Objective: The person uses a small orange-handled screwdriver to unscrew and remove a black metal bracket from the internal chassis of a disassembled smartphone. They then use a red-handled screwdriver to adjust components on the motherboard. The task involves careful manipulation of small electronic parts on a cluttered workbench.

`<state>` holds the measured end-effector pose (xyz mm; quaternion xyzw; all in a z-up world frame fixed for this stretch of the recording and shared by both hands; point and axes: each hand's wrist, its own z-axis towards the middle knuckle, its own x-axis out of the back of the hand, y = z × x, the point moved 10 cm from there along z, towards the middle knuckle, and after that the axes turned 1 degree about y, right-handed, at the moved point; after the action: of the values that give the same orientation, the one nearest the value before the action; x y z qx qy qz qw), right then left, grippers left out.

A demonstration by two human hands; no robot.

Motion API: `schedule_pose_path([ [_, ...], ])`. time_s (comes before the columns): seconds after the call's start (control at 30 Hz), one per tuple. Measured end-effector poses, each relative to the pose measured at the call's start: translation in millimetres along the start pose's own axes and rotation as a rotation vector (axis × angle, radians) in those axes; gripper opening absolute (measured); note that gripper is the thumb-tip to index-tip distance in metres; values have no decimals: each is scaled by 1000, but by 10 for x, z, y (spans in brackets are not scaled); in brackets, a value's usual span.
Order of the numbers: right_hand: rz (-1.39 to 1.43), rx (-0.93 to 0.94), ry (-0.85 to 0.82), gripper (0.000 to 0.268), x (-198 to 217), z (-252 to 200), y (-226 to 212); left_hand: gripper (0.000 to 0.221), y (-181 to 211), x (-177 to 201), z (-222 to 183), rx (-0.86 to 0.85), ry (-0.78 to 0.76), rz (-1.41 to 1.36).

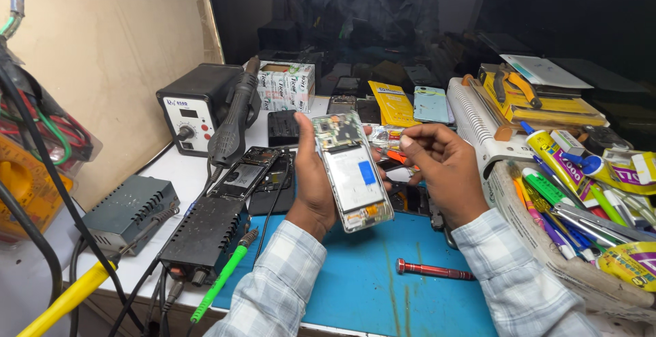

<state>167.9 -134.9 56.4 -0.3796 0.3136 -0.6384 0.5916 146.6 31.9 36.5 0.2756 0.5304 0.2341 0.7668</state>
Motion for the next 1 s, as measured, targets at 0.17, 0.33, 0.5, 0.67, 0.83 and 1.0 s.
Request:
schedule_pose_path([
  [0.17,-34,97,-101,24,-156,-79,-150,104,-144,-120,-7,47,-150,136],
  [0.33,-63,89,-170,20,-247,-128,-185,103,-249,-139,-14,111,-205,150],
  [0.5,-195,404,-209,24,-276,-213,-372,102,-218,-128,-7,92,-202,168],
  [0.67,-36,189,-246,16,-256,-121,-141,103,-245,-132,18,94,-224,191],
  [0.83,-36,43,-197,25,-222,-100,-46,105,-182,-39,47,62,-120,167],
  [1.0,-190,228,-238,25,-365,-159,-204,104,154,207,51,-154,104,-3],
])
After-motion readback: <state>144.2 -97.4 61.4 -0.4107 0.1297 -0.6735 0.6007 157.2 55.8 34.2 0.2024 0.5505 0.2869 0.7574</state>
